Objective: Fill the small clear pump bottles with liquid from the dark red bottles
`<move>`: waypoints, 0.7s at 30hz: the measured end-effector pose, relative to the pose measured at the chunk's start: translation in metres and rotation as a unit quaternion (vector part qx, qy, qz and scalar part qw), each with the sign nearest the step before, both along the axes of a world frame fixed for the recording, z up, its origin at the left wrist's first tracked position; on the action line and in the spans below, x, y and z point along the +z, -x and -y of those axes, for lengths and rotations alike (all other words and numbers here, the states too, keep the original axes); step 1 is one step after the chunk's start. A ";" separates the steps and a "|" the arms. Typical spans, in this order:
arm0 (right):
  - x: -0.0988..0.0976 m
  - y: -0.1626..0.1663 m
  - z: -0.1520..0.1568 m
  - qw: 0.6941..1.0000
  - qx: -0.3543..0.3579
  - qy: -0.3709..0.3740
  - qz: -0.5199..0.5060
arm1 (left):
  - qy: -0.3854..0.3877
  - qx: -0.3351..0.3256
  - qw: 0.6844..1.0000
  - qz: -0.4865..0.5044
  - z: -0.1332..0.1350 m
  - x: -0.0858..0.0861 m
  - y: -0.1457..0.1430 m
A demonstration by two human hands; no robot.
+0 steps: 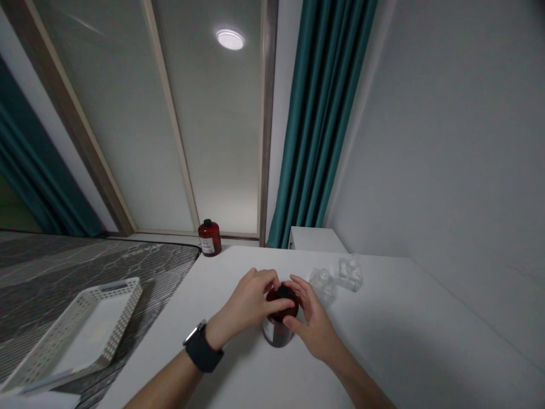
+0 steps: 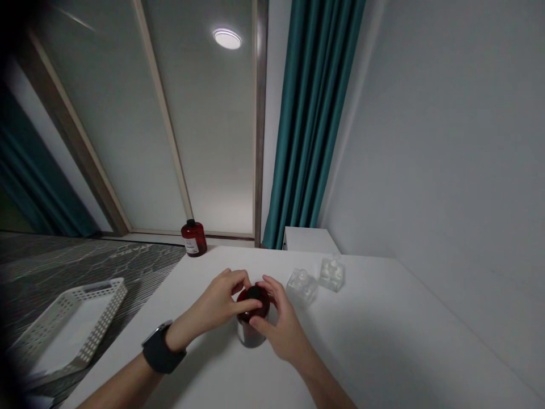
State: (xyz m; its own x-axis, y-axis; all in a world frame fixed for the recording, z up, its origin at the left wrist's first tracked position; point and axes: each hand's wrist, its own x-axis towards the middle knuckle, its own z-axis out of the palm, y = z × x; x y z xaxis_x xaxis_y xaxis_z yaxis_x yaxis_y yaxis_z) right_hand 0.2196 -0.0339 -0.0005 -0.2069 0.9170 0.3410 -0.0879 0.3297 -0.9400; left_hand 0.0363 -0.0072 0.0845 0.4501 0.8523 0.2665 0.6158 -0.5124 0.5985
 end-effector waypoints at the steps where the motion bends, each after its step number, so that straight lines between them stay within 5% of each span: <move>1: 0.000 0.000 0.000 1.000 -0.001 0.002 -0.002 | 0.006 0.006 1.000 -0.003 0.001 0.000 -0.001; 16: 0.003 -0.002 -0.003 0.999 0.021 0.029 -0.016 | 0.112 -0.149 0.979 0.077 -0.021 0.001 0.009; 21: 0.004 -0.007 -0.006 0.997 0.061 0.031 -0.034 | 0.029 -0.127 0.990 0.052 -0.009 -0.002 0.016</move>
State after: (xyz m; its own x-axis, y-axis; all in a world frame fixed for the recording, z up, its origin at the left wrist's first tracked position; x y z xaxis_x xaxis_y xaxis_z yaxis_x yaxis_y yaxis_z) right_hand 0.2263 -0.0274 0.0033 -0.2956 0.9062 0.3023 -0.1884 0.2549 -0.9484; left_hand 0.0203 0.0020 0.0822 0.6243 0.7306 0.2765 0.4057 -0.6057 0.6845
